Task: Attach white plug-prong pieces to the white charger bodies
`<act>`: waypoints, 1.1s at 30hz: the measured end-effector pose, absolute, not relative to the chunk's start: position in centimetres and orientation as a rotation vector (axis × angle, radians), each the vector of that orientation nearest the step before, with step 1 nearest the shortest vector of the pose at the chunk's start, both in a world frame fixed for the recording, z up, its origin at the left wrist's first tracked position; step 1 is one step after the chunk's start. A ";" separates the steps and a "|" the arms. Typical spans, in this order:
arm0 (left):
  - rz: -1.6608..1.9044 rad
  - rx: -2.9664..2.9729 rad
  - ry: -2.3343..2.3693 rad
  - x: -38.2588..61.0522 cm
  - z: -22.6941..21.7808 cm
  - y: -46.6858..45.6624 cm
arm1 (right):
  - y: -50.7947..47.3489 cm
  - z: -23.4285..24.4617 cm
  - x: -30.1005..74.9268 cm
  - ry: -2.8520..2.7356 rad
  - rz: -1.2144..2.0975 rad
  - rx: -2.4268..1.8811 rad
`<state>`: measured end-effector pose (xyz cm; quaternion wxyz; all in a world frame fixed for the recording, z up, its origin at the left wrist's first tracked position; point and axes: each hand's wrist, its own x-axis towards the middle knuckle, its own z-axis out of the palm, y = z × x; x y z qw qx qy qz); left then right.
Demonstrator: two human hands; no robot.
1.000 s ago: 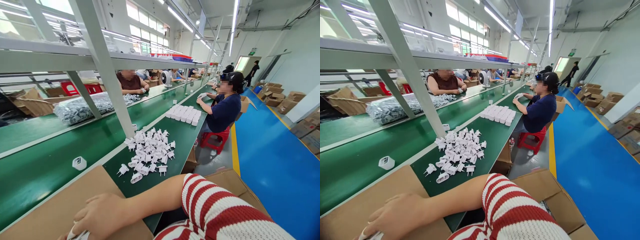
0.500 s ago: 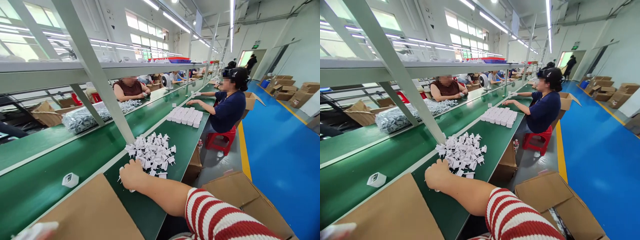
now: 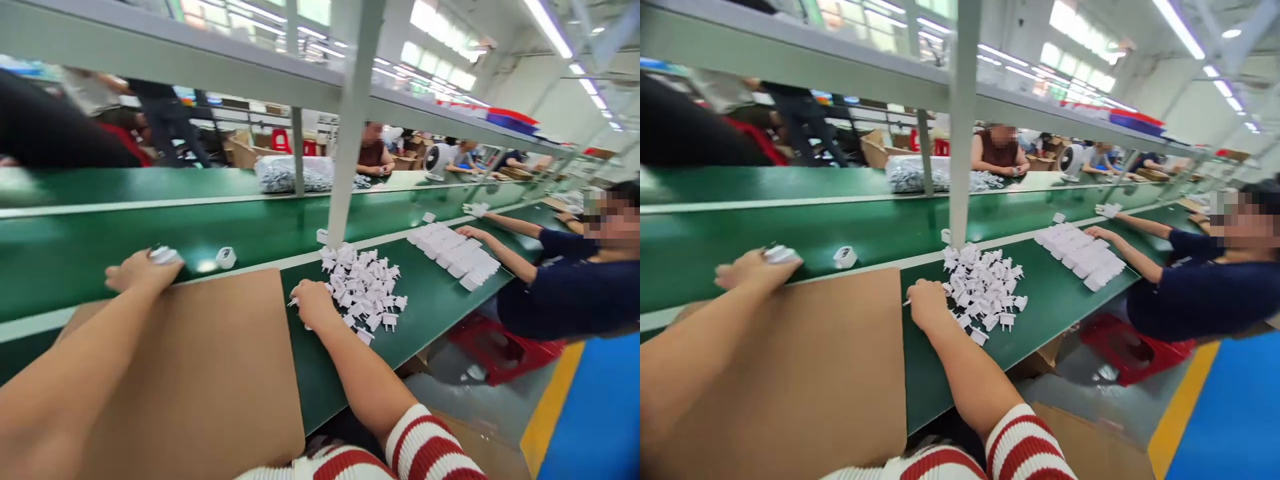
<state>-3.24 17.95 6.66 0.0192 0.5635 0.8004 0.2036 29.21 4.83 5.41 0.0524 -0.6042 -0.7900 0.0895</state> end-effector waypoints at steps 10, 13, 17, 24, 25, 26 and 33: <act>0.797 1.811 2.173 1.2 3.9 19.0 | 6.0 4.6 28.0 -1.167 1.188 -1.310; 0.807 1.874 2.044 1.4 4.3 17.5 | 5.9 5.0 27.9 -0.935 1.474 -1.175; 0.852 2.029 1.613 2.6 4.4 10.9 | 5.5 5.4 27.6 -0.860 1.625 -1.086; 0.805 2.065 1.361 4.0 2.0 0.2 | 4.2 5.5 26.2 -1.128 1.452 -1.184; 0.837 2.026 1.351 3.9 1.6 -0.1 | 4.0 5.5 25.9 -1.161 1.449 -1.159; 0.875 1.989 1.341 3.8 1.3 -0.2 | 3.9 5.6 25.7 -1.195 1.451 -1.132; 0.990 1.949 1.238 3.3 -0.1 0.8 | 2.8 5.9 25.0 -1.678 0.990 -1.069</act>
